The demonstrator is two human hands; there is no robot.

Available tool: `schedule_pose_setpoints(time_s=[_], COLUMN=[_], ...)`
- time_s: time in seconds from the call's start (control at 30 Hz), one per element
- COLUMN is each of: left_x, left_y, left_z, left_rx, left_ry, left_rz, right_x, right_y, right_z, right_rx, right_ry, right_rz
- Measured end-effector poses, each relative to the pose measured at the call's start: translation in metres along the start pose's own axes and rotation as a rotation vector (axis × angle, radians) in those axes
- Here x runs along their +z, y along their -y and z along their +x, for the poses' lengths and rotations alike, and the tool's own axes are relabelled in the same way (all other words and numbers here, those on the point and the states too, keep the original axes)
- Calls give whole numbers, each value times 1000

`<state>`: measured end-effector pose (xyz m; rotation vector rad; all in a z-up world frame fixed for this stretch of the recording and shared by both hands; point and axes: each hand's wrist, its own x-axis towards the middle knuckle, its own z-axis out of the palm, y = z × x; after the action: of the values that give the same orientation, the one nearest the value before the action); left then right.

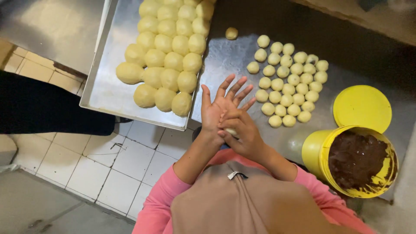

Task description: Fill small dough balls with a dark paste using a spoon and then seal the paste container.

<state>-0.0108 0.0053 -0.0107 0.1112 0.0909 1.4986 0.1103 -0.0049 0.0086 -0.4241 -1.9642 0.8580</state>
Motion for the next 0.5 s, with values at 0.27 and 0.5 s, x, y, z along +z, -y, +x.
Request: schedule_pose_setpoints(time_s=[0.27,0.5], left_x=[-34,-50], left_y=[25,18], left_z=[4,-2], left_rx=[-86,-193], left_ry=[-327,-533], left_rz=[-17,93], right_x=[-16,-55], right_y=[-3,-66], right_z=[-4,-21], right_rx=[595,1220], right_ry=[-364,-723], right_rz=[571,1580])
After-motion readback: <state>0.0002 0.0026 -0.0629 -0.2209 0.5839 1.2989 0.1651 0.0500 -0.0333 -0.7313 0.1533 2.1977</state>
